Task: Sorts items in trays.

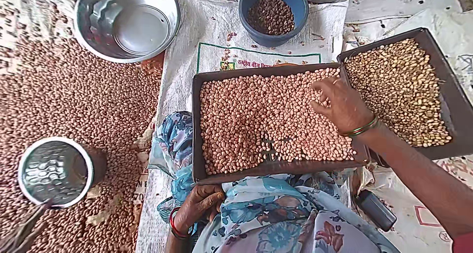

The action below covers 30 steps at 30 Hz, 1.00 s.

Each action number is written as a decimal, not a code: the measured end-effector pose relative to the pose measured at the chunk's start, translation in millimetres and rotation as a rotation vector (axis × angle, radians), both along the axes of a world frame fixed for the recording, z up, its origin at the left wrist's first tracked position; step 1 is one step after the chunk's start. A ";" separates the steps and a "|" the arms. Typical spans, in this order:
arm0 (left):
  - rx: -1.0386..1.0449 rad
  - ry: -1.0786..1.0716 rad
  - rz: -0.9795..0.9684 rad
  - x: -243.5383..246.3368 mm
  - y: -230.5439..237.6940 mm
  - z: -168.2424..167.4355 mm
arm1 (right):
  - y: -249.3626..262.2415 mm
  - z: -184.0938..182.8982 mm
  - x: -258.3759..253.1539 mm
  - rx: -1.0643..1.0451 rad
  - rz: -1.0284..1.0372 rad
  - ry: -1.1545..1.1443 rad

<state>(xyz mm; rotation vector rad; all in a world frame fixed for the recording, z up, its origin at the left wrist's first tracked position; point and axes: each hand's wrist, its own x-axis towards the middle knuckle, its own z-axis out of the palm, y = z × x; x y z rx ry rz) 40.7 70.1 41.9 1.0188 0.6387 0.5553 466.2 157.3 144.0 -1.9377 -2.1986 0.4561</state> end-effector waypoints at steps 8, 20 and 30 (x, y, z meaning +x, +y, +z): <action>0.020 -0.007 0.016 3.3 0.8 -0.6 | 23.6 -58.4 -118.3 0.002 0.603 0.495; 0.014 -0.025 0.070 -0.2 -1.4 -1.2 | 25.7 -20.2 -59.9 -0.231 0.162 -0.101; 0.016 -0.038 0.053 -2.0 0.1 -0.8 | -15.6 -56.9 -92.8 -0.598 0.619 0.157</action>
